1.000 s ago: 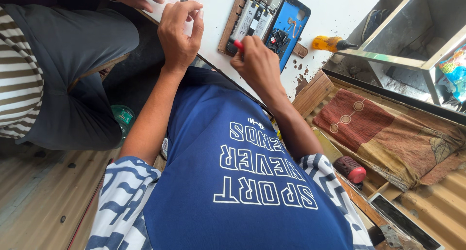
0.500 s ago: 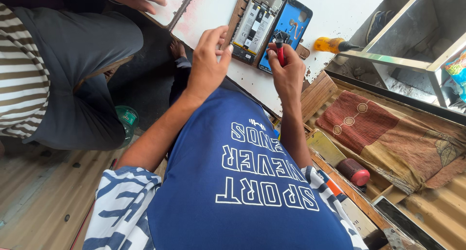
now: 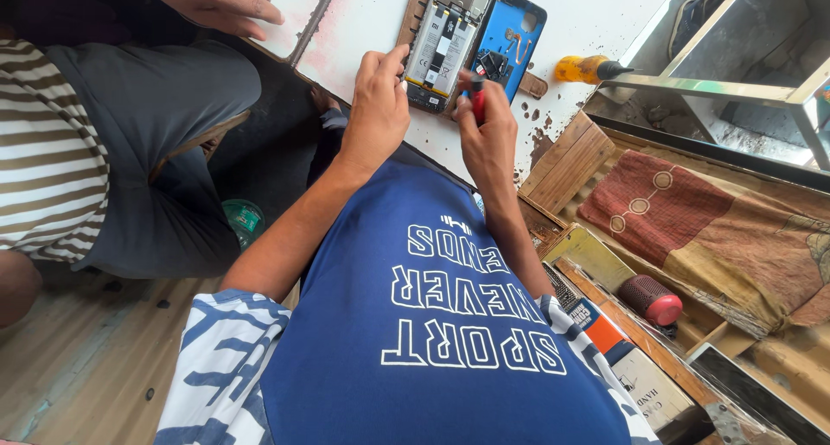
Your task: The person uses a screwdriver to remove screws from a disassembled smartphone, detaches the motherboard, and places it into the phone's back housing. The person then reattaches the motherboard and secures it with screws.
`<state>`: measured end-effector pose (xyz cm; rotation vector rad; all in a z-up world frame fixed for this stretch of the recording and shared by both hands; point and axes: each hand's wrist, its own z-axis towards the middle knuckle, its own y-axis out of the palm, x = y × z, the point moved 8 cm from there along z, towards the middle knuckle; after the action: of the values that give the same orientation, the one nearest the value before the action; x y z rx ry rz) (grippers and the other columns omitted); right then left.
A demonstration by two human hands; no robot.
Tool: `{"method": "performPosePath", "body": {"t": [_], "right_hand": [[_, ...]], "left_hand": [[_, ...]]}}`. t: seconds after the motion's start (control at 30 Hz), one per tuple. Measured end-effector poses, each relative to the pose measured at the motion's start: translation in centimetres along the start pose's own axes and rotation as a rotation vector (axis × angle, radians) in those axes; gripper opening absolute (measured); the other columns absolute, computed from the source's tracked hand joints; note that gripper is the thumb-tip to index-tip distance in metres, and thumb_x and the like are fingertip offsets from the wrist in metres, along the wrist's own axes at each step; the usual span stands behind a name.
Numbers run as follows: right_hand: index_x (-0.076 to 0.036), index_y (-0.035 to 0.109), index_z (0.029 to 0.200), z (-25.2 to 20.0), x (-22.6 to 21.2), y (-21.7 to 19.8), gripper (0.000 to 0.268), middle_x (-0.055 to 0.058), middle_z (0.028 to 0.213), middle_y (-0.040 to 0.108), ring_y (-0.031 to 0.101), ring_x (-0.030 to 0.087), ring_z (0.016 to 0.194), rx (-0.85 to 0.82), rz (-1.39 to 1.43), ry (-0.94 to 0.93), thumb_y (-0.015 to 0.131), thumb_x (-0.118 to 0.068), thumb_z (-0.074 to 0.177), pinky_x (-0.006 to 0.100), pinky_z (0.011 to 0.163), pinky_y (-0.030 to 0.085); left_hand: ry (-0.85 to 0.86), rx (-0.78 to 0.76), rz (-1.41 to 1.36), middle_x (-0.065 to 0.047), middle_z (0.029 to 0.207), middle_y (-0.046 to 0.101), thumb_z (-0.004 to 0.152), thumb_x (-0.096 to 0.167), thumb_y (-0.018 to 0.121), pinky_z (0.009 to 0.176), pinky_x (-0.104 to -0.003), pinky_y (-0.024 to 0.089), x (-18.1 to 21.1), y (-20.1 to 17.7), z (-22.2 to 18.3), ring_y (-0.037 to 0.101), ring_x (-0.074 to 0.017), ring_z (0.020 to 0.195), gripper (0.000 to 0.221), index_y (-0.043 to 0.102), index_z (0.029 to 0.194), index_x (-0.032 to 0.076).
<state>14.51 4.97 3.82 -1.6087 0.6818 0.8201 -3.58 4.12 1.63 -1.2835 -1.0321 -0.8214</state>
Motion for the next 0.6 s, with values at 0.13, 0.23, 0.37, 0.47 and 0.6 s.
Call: {"method": "performPosePath", "body": {"t": [0.13,0.23,0.37,0.47,0.6], "right_hand": [[-0.016,0.025,0.162,0.0,0.3,-0.7,0.065,0.015,0.116,0.063,0.063,0.014,0.094,0.051,0.359,-0.08,0.062,-0.001,0.111,0.029,0.084,0.056],[-0.028,0.017,0.161,-0.2,-1.5,-1.2,0.061,0.019,0.131,0.062,0.065,0.02,0.106,0.135,0.52,-0.338,0.051,-0.002,0.118,0.034,0.093,0.06],[-0.03,0.025,0.148,0.0,-3.7,-0.5,0.061,0.02,0.129,0.06,0.07,0.029,0.117,0.184,0.467,-0.639,0.056,0.004,0.109,0.043,0.095,0.065],[-0.026,0.029,0.143,0.9,-4.1,0.4,0.063,0.02,0.123,0.062,0.07,0.03,0.114,0.145,0.476,-0.69,0.062,0.011,0.104,0.043,0.092,0.065],[-0.026,0.031,0.141,1.0,-3.7,1.0,0.062,0.019,0.121,0.061,0.07,0.029,0.113,0.142,0.503,-0.66,0.064,0.01,0.102,0.042,0.093,0.064]], "left_hand": [[-0.02,-0.058,-0.029,-0.013,0.116,0.057,0.095,-0.005,0.056,0.094,-0.038,0.053,0.4,-0.6,-0.1,0.064,-0.0272,0.105,0.042,0.056,0.136,0.002],[0.184,-0.002,0.069,-0.012,0.118,0.059,0.097,-0.003,0.061,0.095,-0.039,0.052,2.1,-2.0,-0.3,0.062,-0.0277,0.11,0.036,0.059,0.132,0.003],[0.339,0.059,0.131,-0.011,0.116,0.062,0.098,0.0,0.063,0.093,-0.04,0.052,2.4,-3.5,-0.7,0.061,-0.0278,0.107,0.03,0.061,0.128,0.005],[0.285,0.099,0.042,-0.009,0.108,0.065,0.102,-0.001,0.059,0.081,-0.035,0.054,1.3,-4.0,-0.4,0.063,-0.0242,0.1,0.026,0.063,0.126,0.007],[0.251,0.136,-0.001,-0.007,0.099,0.064,0.103,-0.001,0.058,0.072,-0.033,0.054,0.4,-4.0,-0.3,0.062,-0.0219,0.089,0.023,0.063,0.123,0.007]]}}
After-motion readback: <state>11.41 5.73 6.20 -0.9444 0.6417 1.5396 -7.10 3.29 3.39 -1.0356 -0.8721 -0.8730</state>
